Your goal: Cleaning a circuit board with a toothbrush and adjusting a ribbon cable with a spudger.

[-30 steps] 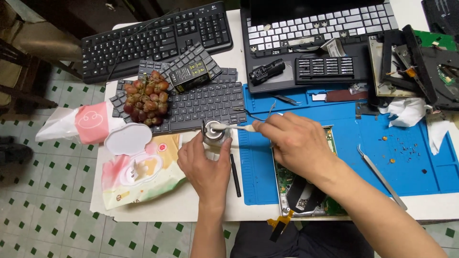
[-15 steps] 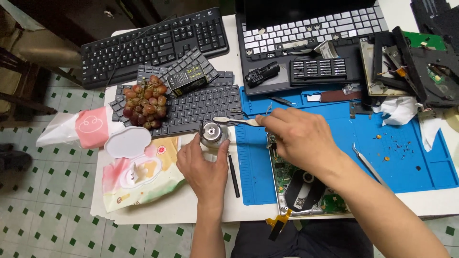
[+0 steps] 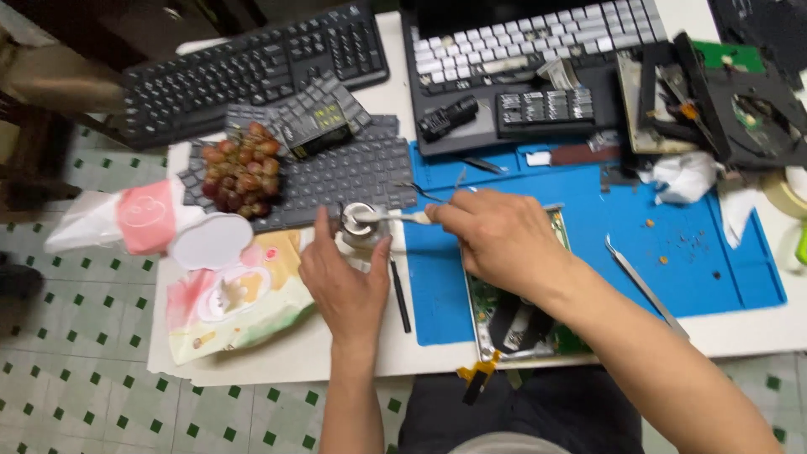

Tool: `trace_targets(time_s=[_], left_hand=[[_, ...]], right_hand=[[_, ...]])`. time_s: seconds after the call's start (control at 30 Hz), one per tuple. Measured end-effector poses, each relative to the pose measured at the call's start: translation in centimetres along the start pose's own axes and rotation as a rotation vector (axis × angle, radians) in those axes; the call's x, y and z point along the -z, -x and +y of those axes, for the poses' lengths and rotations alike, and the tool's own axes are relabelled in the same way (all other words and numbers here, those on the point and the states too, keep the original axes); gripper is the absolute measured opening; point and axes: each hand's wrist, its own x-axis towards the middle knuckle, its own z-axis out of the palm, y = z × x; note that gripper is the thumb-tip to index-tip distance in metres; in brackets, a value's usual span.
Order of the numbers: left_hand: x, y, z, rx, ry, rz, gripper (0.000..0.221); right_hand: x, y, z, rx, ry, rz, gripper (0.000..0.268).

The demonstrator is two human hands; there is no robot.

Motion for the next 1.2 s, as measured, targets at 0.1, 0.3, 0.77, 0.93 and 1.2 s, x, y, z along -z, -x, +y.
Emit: trace_targets(time_s=[0.1, 0.3, 0.77, 0.93, 1.2], left_hand=[[-0.6, 0.3, -0.8, -0.120, -0.047, -0.030, 0.091], [-1.2, 0.7, -1.5, -0.379, -0.179, -0.048, 0.050], [-4.2, 12.0, 11.9, -0.337, -0.222, -0.527, 0.072], [-5.1, 12.5, 12.9, -0.315, -0.307, -0.546, 0.075], [-5.0, 13.2, 13.4, -0.259, -0.182, -0.480, 0.061]], right_hand=[[0.7, 1.5, 1.2, -0.088, -0.090, 0.031, 0.017], [4.7, 11.4, 4.6, -0.422, -0.305, 0.229, 0.024], [1.1, 28.0, 2.6, -1.019, -0.612, 0.306, 0.030], [1.0, 28.3, 3.1, -1.005, -0.624, 0.293, 0.032], [1.1, 28.4, 3.5, -1.053, -0.685, 0.278, 0.032]])
